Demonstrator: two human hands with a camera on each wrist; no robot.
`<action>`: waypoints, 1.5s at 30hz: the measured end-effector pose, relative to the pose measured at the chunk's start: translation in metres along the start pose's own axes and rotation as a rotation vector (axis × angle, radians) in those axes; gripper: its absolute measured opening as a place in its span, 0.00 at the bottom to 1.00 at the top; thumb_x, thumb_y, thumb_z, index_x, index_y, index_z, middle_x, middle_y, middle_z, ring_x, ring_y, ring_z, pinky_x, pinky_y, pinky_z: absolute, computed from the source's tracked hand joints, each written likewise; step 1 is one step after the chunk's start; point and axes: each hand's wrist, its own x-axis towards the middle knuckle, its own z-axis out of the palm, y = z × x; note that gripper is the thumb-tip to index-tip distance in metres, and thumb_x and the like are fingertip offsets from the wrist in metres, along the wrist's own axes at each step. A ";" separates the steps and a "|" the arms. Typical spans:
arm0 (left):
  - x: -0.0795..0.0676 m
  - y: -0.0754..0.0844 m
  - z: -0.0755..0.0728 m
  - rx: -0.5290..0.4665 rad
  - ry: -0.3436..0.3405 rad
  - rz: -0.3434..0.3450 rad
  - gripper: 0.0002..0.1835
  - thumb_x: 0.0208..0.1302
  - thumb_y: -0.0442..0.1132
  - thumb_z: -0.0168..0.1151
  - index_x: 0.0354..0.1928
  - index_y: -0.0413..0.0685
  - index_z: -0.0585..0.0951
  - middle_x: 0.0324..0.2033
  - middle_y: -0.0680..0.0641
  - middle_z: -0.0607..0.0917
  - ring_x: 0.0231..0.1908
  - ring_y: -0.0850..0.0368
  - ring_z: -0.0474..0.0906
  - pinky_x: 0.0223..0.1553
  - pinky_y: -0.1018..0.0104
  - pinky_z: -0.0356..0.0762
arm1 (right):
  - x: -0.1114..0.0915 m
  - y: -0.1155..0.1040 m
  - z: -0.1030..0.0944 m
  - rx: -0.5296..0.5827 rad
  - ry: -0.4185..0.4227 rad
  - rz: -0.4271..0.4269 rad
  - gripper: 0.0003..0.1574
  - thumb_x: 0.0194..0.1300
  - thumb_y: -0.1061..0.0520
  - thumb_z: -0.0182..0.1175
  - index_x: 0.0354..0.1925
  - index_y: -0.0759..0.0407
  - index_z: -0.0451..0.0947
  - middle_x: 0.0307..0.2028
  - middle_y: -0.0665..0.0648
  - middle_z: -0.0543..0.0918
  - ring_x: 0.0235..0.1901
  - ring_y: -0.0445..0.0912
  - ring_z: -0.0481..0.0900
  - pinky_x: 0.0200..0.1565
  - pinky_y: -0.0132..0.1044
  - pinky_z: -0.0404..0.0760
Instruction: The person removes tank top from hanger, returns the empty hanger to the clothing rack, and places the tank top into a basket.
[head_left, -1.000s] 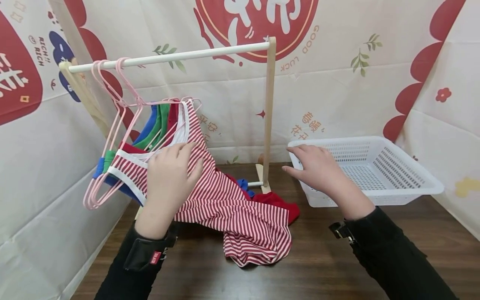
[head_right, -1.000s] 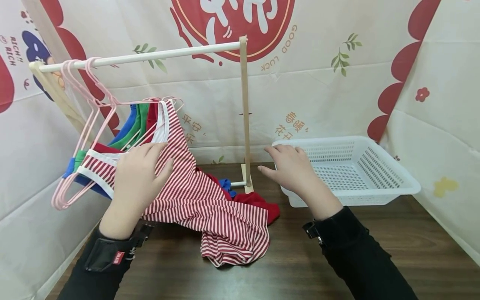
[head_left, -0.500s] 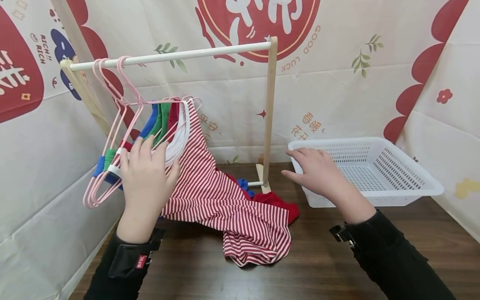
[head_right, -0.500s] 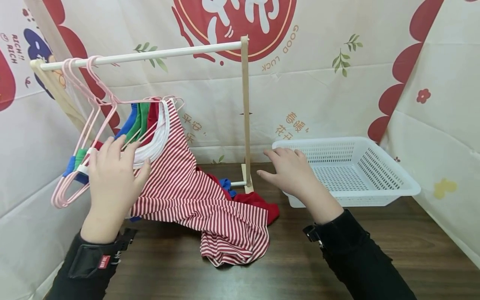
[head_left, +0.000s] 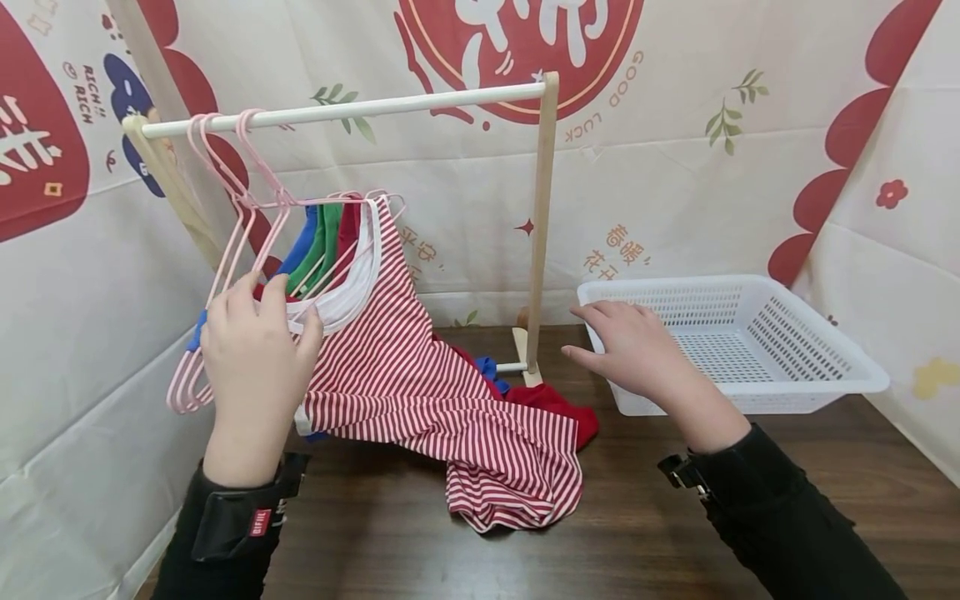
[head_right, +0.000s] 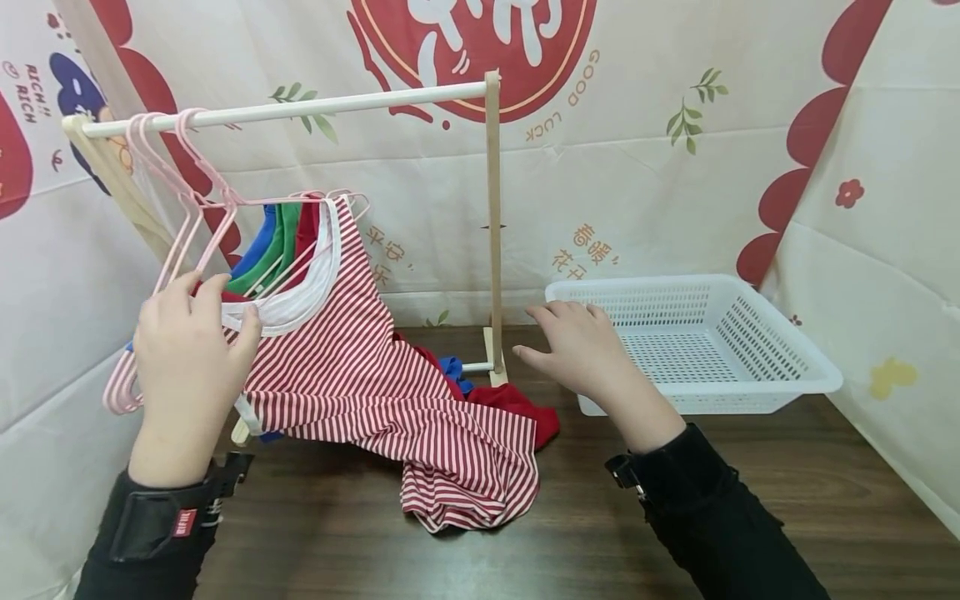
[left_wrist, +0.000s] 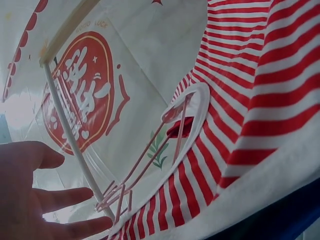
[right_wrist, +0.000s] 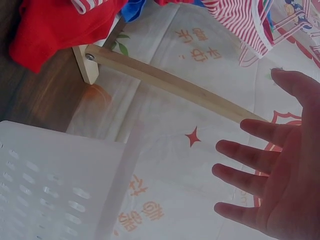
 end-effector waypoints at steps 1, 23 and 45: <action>0.001 0.000 -0.001 -0.004 0.006 -0.003 0.25 0.63 0.44 0.61 0.55 0.30 0.76 0.52 0.29 0.76 0.50 0.29 0.71 0.47 0.36 0.71 | 0.000 0.000 0.000 0.002 -0.001 0.003 0.40 0.65 0.36 0.58 0.66 0.60 0.69 0.61 0.66 0.74 0.61 0.62 0.68 0.60 0.63 0.60; -0.005 -0.009 -0.019 0.016 -0.006 -0.292 0.19 0.67 0.40 0.58 0.52 0.29 0.77 0.40 0.29 0.78 0.33 0.30 0.75 0.32 0.37 0.75 | -0.001 -0.003 0.003 0.002 -0.017 -0.011 0.39 0.66 0.37 0.58 0.65 0.59 0.70 0.60 0.65 0.75 0.61 0.61 0.69 0.62 0.61 0.59; 0.001 -0.011 -0.013 0.148 -0.323 -0.374 0.19 0.75 0.42 0.49 0.41 0.26 0.66 0.16 0.31 0.72 0.19 0.30 0.75 0.16 0.45 0.70 | -0.004 -0.004 0.003 -0.014 -0.042 -0.011 0.40 0.66 0.37 0.58 0.67 0.60 0.68 0.58 0.65 0.76 0.62 0.59 0.69 0.62 0.62 0.59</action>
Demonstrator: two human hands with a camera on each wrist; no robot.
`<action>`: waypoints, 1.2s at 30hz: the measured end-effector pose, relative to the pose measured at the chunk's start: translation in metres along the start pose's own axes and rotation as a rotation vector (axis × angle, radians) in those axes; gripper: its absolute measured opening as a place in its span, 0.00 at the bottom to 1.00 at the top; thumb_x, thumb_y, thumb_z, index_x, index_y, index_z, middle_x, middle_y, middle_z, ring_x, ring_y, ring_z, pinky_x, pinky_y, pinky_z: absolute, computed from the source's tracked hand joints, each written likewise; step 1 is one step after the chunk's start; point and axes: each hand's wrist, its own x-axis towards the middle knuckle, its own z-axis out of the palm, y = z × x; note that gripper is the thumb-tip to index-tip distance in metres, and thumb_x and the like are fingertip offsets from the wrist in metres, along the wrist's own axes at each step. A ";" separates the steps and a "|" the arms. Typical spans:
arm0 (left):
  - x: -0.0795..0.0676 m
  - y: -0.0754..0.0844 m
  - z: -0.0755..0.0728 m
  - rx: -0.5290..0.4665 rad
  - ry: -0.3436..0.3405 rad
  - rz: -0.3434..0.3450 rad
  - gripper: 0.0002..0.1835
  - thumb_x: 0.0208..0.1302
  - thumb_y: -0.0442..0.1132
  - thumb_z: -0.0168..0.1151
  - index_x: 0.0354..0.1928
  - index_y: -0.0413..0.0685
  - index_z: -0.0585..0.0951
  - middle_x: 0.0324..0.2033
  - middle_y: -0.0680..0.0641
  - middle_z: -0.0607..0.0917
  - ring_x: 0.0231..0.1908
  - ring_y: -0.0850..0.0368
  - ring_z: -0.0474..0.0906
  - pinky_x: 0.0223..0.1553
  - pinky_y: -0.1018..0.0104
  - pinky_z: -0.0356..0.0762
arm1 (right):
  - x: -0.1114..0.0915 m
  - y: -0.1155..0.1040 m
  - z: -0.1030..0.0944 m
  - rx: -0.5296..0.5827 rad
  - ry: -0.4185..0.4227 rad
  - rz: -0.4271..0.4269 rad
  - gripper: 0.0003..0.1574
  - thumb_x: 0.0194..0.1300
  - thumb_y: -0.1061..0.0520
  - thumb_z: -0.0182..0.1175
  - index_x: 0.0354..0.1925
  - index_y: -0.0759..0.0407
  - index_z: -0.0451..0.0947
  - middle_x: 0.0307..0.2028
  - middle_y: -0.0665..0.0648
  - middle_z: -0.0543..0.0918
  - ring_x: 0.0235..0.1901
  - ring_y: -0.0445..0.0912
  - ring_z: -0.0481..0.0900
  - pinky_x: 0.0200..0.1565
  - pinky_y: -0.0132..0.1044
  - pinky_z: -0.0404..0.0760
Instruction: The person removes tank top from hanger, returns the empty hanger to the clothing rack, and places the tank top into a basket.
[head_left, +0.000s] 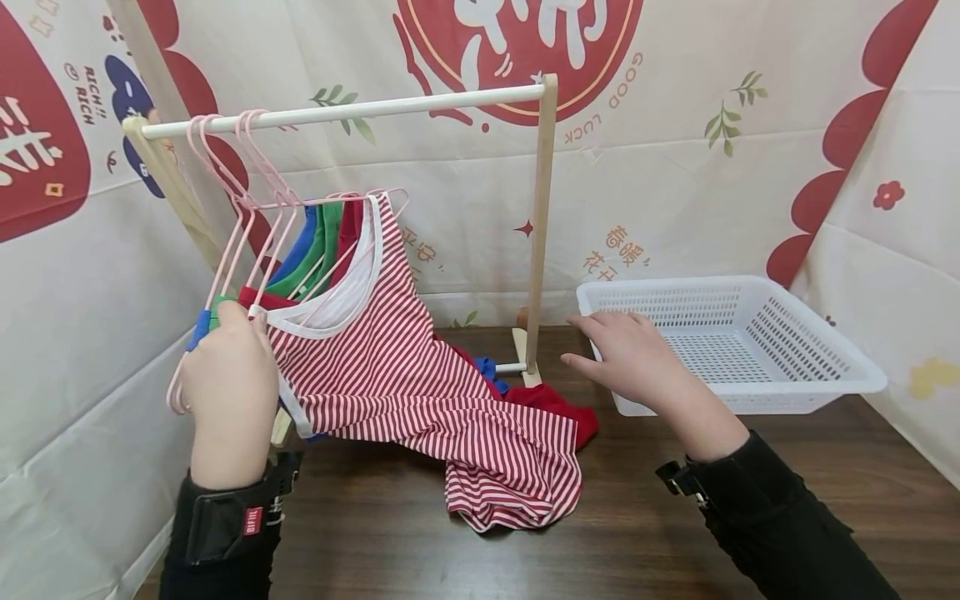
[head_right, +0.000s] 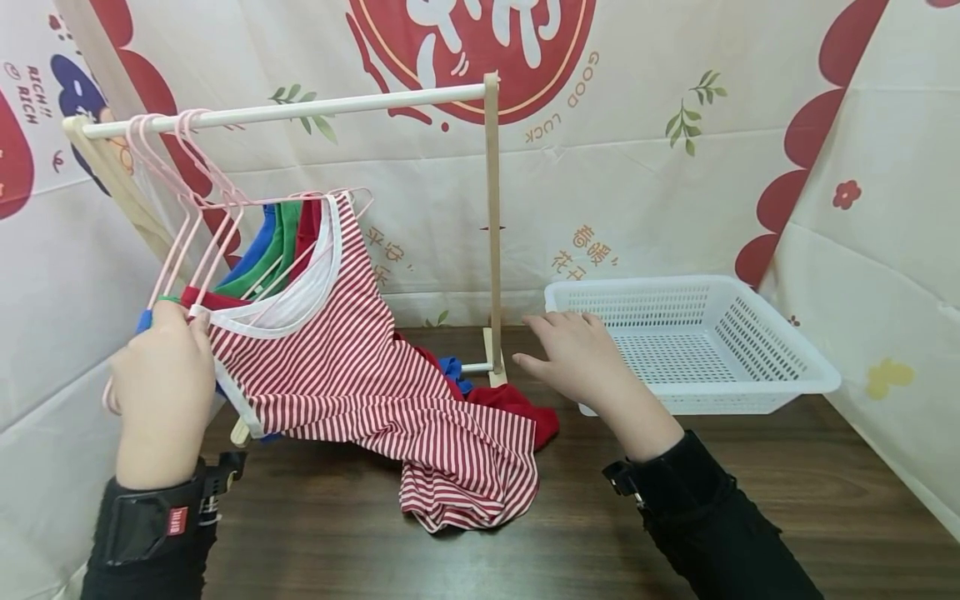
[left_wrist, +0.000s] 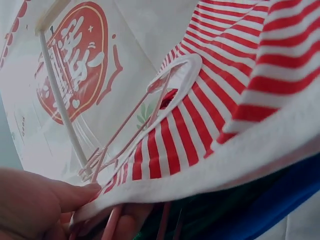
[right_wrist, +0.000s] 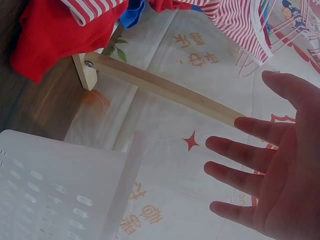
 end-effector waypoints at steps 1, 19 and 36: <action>0.000 0.000 0.001 0.002 0.012 0.011 0.19 0.75 0.42 0.49 0.41 0.26 0.66 0.16 0.32 0.72 0.19 0.31 0.75 0.18 0.44 0.73 | 0.000 0.000 0.000 0.000 0.000 0.000 0.40 0.66 0.38 0.58 0.66 0.60 0.68 0.58 0.65 0.76 0.62 0.59 0.69 0.62 0.62 0.59; 0.000 0.005 0.009 -0.106 0.130 0.095 0.21 0.77 0.46 0.42 0.40 0.29 0.68 0.13 0.38 0.68 0.12 0.39 0.68 0.15 0.50 0.68 | -0.003 -0.002 -0.001 0.014 0.012 0.008 0.39 0.66 0.39 0.59 0.66 0.60 0.69 0.59 0.65 0.76 0.62 0.61 0.69 0.62 0.62 0.59; -0.014 -0.011 0.011 -0.215 0.232 0.159 0.20 0.75 0.47 0.48 0.40 0.31 0.70 0.14 0.41 0.68 0.11 0.47 0.64 0.15 0.58 0.64 | -0.007 -0.007 -0.003 0.113 0.229 -0.022 0.31 0.67 0.45 0.60 0.61 0.61 0.73 0.57 0.64 0.77 0.59 0.60 0.71 0.57 0.61 0.67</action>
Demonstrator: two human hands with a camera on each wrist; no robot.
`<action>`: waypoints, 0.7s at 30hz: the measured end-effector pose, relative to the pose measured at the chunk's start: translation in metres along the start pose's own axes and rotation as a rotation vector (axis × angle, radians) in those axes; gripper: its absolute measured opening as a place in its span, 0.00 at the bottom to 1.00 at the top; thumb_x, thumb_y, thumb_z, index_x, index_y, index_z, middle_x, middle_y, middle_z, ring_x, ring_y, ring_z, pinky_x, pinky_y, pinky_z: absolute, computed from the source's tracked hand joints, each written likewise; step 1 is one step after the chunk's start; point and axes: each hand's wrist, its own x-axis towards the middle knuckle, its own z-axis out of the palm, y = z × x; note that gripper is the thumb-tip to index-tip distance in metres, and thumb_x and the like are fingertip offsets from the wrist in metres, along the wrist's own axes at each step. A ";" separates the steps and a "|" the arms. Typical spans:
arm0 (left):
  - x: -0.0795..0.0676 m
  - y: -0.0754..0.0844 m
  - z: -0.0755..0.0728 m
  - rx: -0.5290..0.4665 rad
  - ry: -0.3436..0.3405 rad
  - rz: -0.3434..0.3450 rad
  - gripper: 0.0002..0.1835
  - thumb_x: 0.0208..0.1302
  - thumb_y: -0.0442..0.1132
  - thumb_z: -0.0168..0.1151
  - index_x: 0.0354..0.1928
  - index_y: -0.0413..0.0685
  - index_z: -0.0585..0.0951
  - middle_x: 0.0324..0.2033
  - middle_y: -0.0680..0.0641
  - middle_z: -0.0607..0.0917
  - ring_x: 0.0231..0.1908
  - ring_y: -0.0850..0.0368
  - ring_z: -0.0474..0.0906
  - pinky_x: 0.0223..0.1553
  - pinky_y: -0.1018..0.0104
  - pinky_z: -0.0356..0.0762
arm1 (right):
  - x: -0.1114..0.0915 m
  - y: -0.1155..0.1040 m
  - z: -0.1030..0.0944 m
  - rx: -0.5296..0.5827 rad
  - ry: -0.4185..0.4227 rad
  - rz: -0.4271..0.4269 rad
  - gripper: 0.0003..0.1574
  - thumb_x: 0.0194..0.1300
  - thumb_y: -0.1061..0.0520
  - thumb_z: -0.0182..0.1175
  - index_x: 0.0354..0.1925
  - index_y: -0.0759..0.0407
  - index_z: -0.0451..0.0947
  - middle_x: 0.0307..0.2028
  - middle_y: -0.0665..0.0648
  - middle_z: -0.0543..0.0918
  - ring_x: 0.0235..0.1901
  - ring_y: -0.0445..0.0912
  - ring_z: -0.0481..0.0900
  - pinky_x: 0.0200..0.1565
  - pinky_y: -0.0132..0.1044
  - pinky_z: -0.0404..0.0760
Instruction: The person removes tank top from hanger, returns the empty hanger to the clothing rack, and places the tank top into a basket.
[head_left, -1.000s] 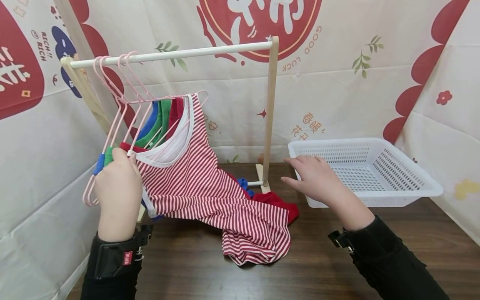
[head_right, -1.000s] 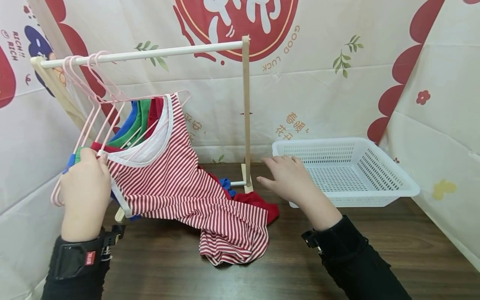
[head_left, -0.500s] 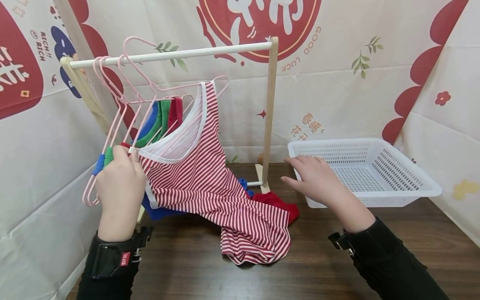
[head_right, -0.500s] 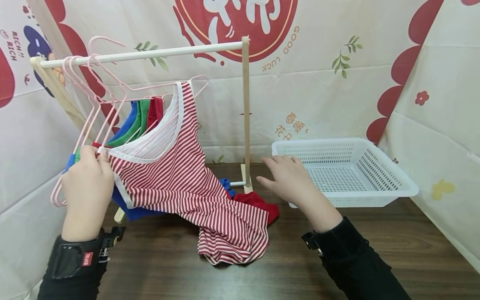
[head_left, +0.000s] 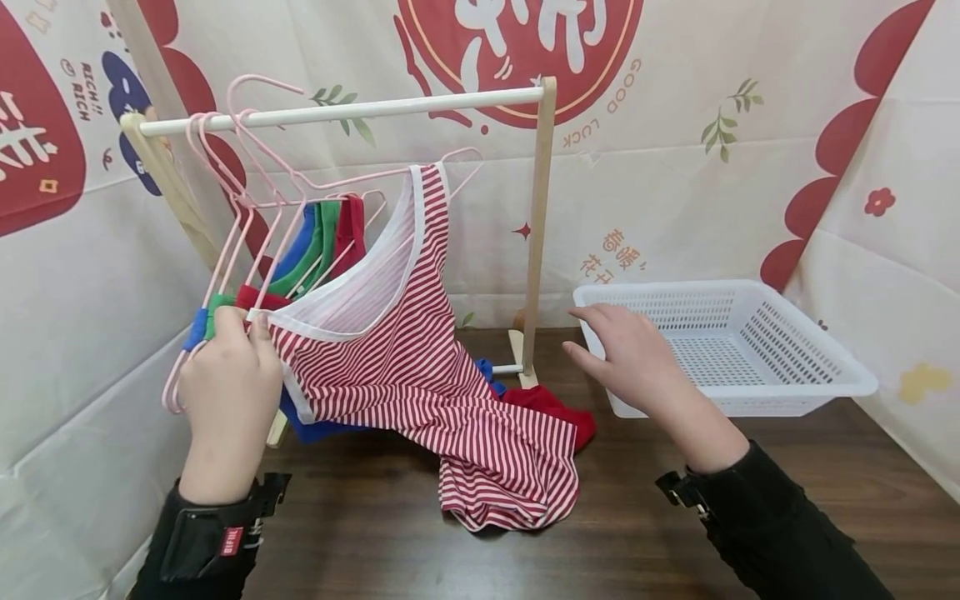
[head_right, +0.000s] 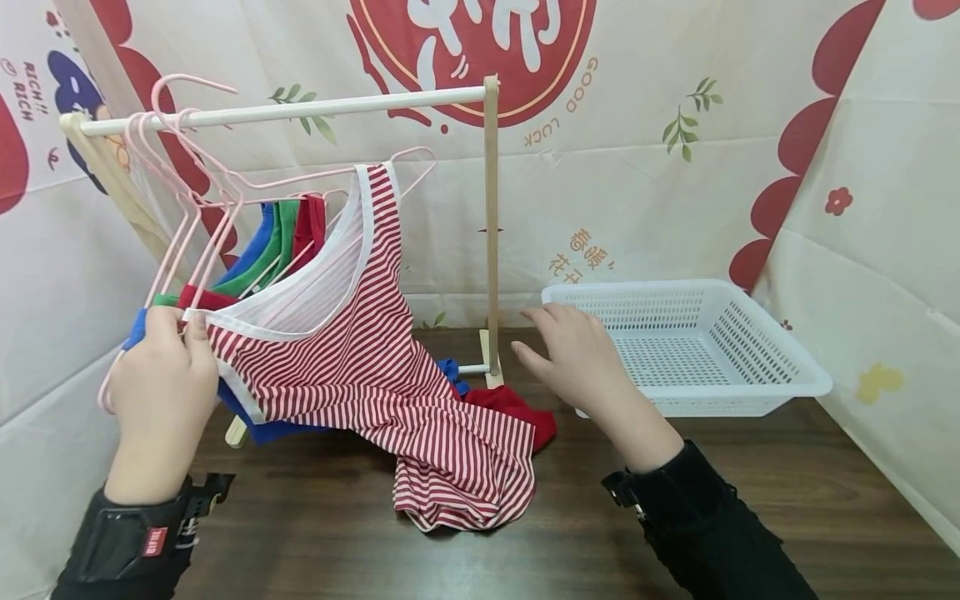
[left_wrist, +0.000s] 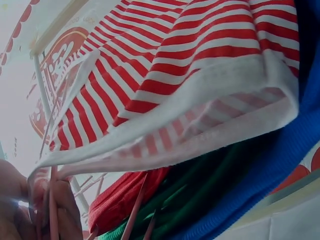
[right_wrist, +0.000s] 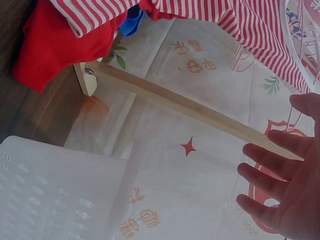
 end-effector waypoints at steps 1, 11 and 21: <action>-0.001 -0.001 0.000 -0.003 0.000 0.004 0.20 0.75 0.47 0.48 0.40 0.31 0.71 0.14 0.42 0.69 0.11 0.48 0.63 0.16 0.58 0.65 | 0.000 -0.001 -0.001 0.003 0.013 -0.001 0.31 0.67 0.45 0.60 0.62 0.61 0.73 0.57 0.64 0.77 0.59 0.60 0.71 0.57 0.61 0.66; -0.007 -0.004 0.002 -0.036 -0.010 0.068 0.18 0.74 0.45 0.51 0.39 0.32 0.71 0.13 0.43 0.69 0.09 0.51 0.61 0.14 0.59 0.65 | -0.005 -0.007 -0.009 0.043 0.076 -0.023 0.30 0.68 0.48 0.60 0.62 0.62 0.73 0.56 0.64 0.78 0.58 0.60 0.72 0.58 0.59 0.67; -0.012 -0.007 0.007 -0.032 0.029 0.162 0.17 0.72 0.44 0.53 0.35 0.33 0.70 0.11 0.43 0.67 0.08 0.49 0.60 0.13 0.59 0.61 | -0.010 -0.007 -0.010 0.074 0.143 -0.044 0.29 0.67 0.50 0.61 0.61 0.62 0.73 0.55 0.64 0.78 0.57 0.60 0.73 0.58 0.58 0.67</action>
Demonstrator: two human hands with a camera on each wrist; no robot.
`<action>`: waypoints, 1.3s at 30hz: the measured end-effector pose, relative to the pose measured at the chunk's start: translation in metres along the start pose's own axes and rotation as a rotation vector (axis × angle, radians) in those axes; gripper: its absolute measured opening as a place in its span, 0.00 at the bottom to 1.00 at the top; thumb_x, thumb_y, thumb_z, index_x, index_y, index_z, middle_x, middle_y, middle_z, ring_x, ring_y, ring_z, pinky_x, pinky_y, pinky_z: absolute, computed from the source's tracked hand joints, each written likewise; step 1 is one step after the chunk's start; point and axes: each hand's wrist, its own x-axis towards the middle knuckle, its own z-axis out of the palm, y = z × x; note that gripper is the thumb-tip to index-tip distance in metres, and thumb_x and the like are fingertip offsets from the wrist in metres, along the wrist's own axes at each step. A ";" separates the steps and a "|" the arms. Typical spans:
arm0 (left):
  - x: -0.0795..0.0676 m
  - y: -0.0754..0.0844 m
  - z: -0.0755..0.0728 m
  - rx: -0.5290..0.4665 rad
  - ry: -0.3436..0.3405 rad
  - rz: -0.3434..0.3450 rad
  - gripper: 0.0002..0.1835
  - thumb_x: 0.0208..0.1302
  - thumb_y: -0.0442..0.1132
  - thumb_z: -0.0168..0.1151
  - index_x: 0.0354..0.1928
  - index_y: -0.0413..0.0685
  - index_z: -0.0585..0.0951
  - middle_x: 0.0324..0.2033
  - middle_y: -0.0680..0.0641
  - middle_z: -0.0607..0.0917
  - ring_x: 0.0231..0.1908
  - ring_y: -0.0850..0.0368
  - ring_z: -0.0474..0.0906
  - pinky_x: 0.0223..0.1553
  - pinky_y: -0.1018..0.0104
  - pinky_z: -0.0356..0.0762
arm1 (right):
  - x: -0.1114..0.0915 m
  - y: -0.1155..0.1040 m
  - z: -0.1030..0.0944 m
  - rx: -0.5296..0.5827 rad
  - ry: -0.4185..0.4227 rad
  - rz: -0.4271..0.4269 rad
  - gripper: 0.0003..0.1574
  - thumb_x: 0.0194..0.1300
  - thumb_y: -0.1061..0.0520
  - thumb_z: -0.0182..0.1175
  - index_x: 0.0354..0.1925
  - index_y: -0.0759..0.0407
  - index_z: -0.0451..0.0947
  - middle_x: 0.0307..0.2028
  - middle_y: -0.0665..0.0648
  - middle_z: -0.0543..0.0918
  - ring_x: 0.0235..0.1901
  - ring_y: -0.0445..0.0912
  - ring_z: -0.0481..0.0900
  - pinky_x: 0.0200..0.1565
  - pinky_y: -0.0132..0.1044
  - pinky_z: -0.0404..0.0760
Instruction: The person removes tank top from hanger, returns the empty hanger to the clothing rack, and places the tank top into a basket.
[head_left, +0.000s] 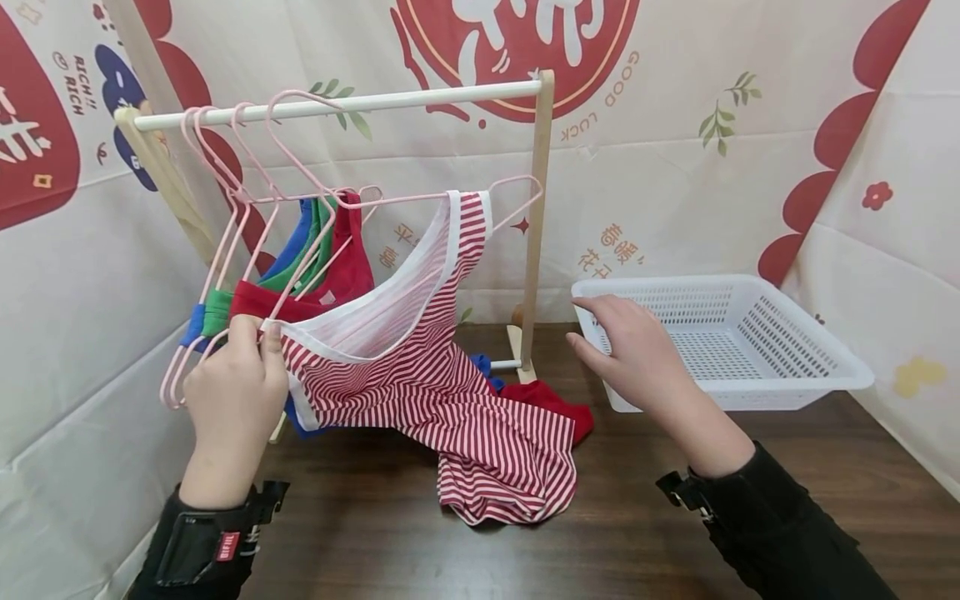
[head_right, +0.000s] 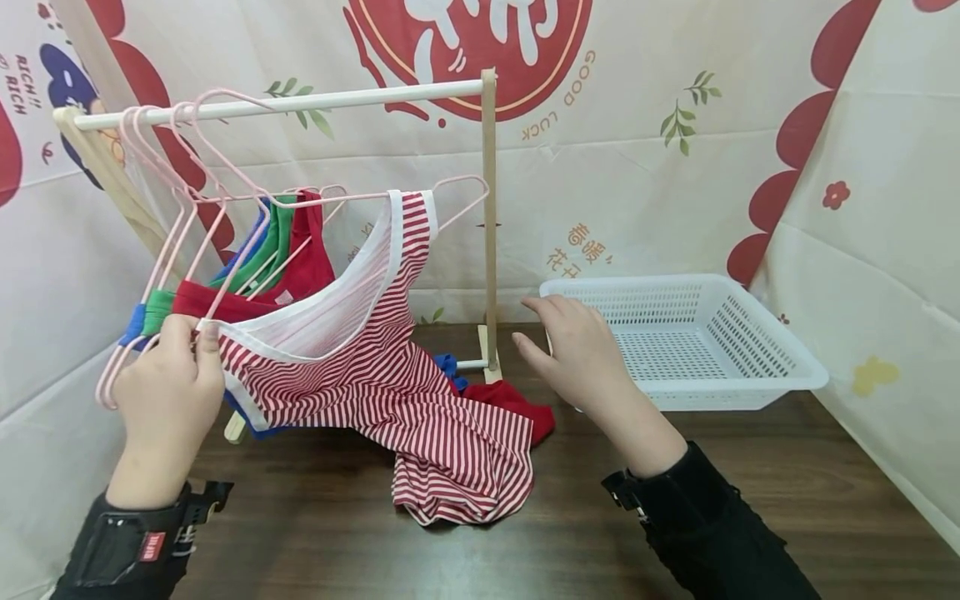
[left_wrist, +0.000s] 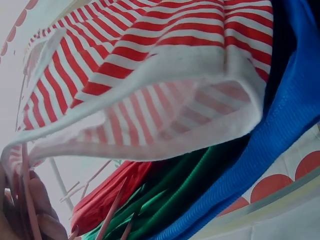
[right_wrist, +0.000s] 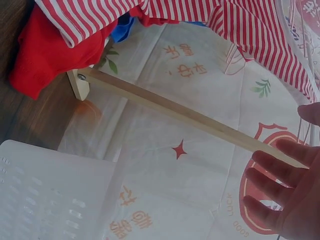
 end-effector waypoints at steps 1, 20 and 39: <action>0.000 0.000 0.001 0.003 0.004 0.018 0.17 0.72 0.43 0.52 0.34 0.33 0.70 0.11 0.43 0.67 0.08 0.50 0.60 0.12 0.60 0.60 | 0.000 0.000 0.000 0.003 0.010 -0.003 0.28 0.67 0.50 0.61 0.61 0.62 0.73 0.55 0.63 0.78 0.57 0.60 0.73 0.58 0.58 0.67; -0.003 0.012 0.019 -0.007 0.013 0.231 0.15 0.69 0.41 0.55 0.32 0.34 0.70 0.10 0.43 0.67 0.07 0.51 0.60 0.11 0.63 0.57 | 0.000 0.002 -0.003 0.042 0.329 -0.253 0.21 0.61 0.55 0.60 0.50 0.65 0.81 0.45 0.62 0.82 0.49 0.58 0.76 0.52 0.54 0.70; -0.008 0.023 0.030 -0.075 -0.083 0.413 0.15 0.65 0.41 0.61 0.30 0.38 0.68 0.10 0.48 0.65 0.08 0.59 0.57 0.12 0.69 0.57 | 0.003 -0.002 -0.004 0.064 0.452 -0.318 0.20 0.62 0.56 0.59 0.48 0.66 0.82 0.46 0.62 0.84 0.48 0.59 0.79 0.48 0.55 0.72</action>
